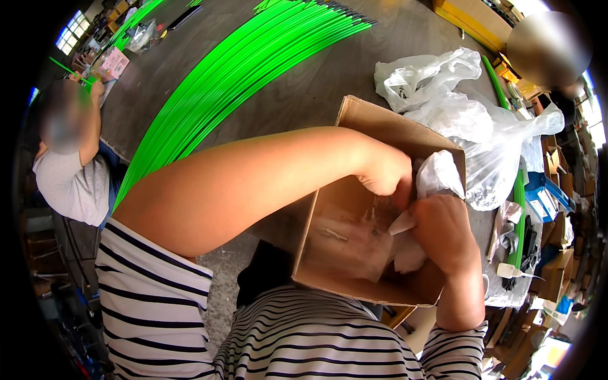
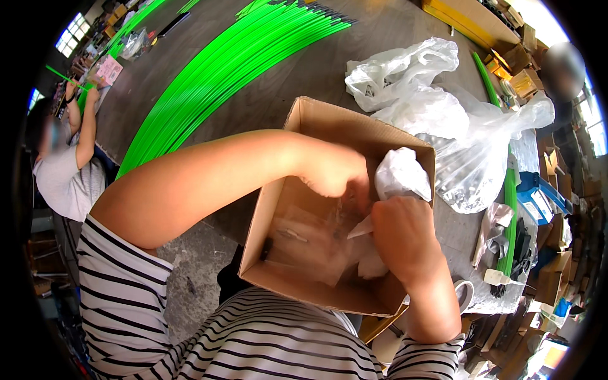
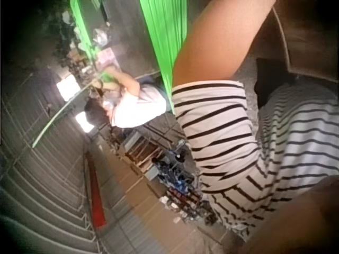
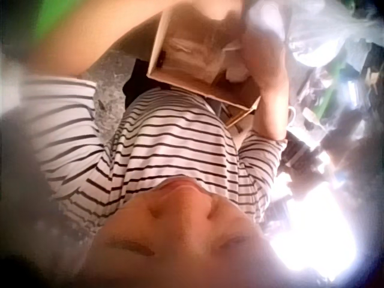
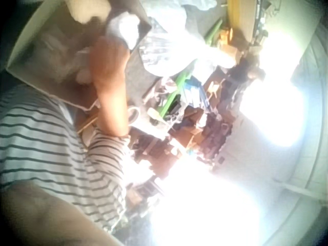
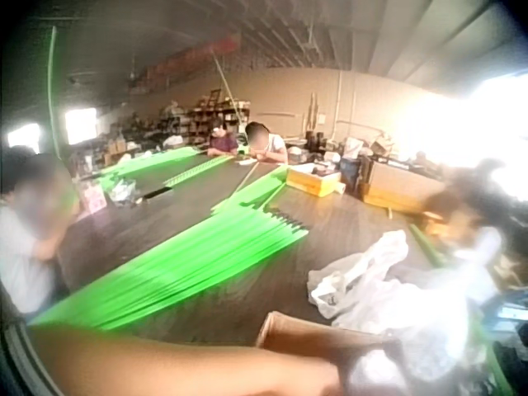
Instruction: The person unpacks small metal fittings from a cardboard box and plastic bags. They then pick up long green poles and attach the metal fittings to the ends of the poles by hand.
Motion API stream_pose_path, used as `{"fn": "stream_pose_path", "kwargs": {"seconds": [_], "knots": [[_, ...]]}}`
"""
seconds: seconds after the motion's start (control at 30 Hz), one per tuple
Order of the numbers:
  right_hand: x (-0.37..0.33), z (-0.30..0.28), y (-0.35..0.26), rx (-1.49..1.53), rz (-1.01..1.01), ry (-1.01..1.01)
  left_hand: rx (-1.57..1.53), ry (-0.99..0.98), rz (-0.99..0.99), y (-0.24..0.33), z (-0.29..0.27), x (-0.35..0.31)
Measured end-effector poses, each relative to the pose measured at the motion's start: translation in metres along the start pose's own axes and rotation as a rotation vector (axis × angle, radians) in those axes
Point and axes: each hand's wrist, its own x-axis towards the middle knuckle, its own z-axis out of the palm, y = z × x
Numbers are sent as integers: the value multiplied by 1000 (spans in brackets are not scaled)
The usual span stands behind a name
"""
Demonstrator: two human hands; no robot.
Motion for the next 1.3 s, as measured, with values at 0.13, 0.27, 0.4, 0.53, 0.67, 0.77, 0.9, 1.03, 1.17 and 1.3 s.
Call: {"fn": "stream_pose_path", "kwargs": {"seconds": [0.13, 0.27, 0.4, 0.53, 0.67, 0.77, 0.9, 1.03, 1.17, 1.3], "knots": [[-4, -8, 8, 58, -112, -51, 346, 257, -420, -6, 8, -2], [0, -12, 17, 212, -198, 71, 340, 334, -312, 3, 11, -9], [14, -17, 10, 471, 94, 445, 315, 756, -215, -1, 12, -8], [30, -14, 16, 425, 130, 523, 99, 1109, 126, 22, -3, -33], [42, -15, 18, 472, 112, 655, 257, 1064, 24, 39, 5, -46], [41, -24, 22, 571, 162, 717, 579, 1193, 169, 46, 7, -54], [34, -37, 26, 821, 294, 615, 850, 1122, 251, 60, 17, -70], [37, -31, 30, 872, 334, 643, 703, 357, -266, 68, 50, -55], [37, -27, 32, 921, 335, 661, 668, -84, -496, 34, 51, -17], [37, -29, 25, 970, 313, 645, 486, 231, -514, 10, 48, -22]]}}
